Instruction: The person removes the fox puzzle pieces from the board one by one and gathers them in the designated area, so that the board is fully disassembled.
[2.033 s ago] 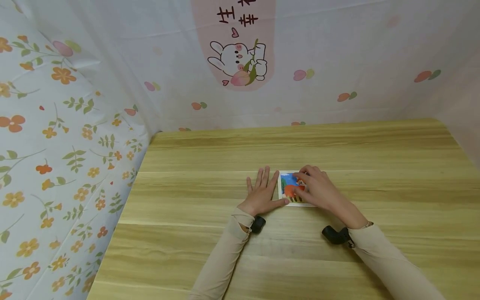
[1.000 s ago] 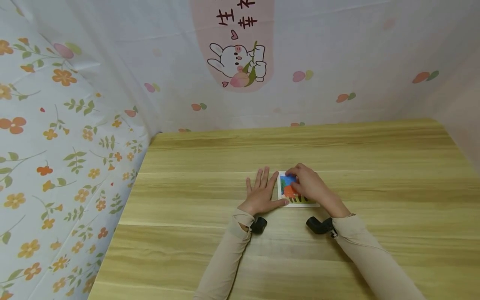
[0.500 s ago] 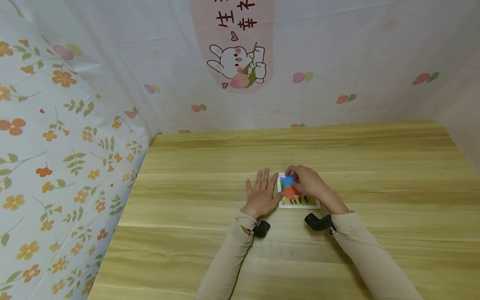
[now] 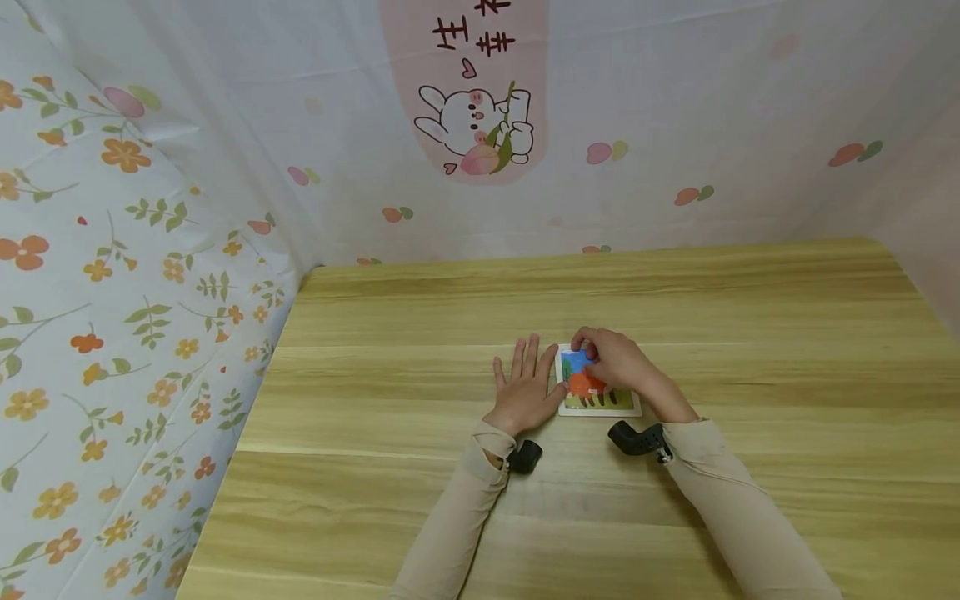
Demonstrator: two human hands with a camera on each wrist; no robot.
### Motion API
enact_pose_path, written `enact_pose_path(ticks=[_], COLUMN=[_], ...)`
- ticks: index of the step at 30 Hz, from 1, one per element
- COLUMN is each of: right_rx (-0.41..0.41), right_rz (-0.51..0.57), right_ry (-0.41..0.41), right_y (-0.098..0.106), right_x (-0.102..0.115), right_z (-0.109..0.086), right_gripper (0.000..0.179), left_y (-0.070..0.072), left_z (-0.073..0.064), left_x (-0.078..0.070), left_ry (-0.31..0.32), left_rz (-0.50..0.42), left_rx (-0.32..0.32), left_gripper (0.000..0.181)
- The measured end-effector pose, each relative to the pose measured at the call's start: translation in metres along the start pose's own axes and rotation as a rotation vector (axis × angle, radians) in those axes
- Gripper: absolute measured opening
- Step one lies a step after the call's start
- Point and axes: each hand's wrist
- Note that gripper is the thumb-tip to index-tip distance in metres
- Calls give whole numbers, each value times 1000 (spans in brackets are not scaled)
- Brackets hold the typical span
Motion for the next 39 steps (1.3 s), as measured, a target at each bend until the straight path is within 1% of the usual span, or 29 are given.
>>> enact_pose_path(ticks=[6, 15, 22, 30, 35, 39], right_rx=[-30, -120, -128, -159, -159, -179], right_rz=[-22, -23, -49, -90, -97, -98], right_ry=[-20, 50, 59, 75, 70, 64], right_y=[-1, -5, -7, -10, -6, 0], right_x=[4, 4, 3, 2, -1, -6], right_z=[-2, -4, -4, -2, -4, -9], right_gripper=[27, 25, 28, 28, 29, 30], left_y=[0, 0, 0, 1, 0, -1], left_z=[0, 0, 1, 1, 1, 1], left_x=[1, 1, 1, 2, 2, 2], left_ry=[-7, -8, -4, -4, -1, 3], left_rz=[8, 10, 16, 10, 20, 23], left_rx=[-11, -16, -18, -14, -12, -11], left_gripper=[62, 62, 62, 62, 62, 62])
Point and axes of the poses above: each hand's wrist, its own z-axis towards the middle knuckle, its own y-axis out of the back of the hand, x = y × z, and after that the axes turned 14 degrees about -z, right-handed
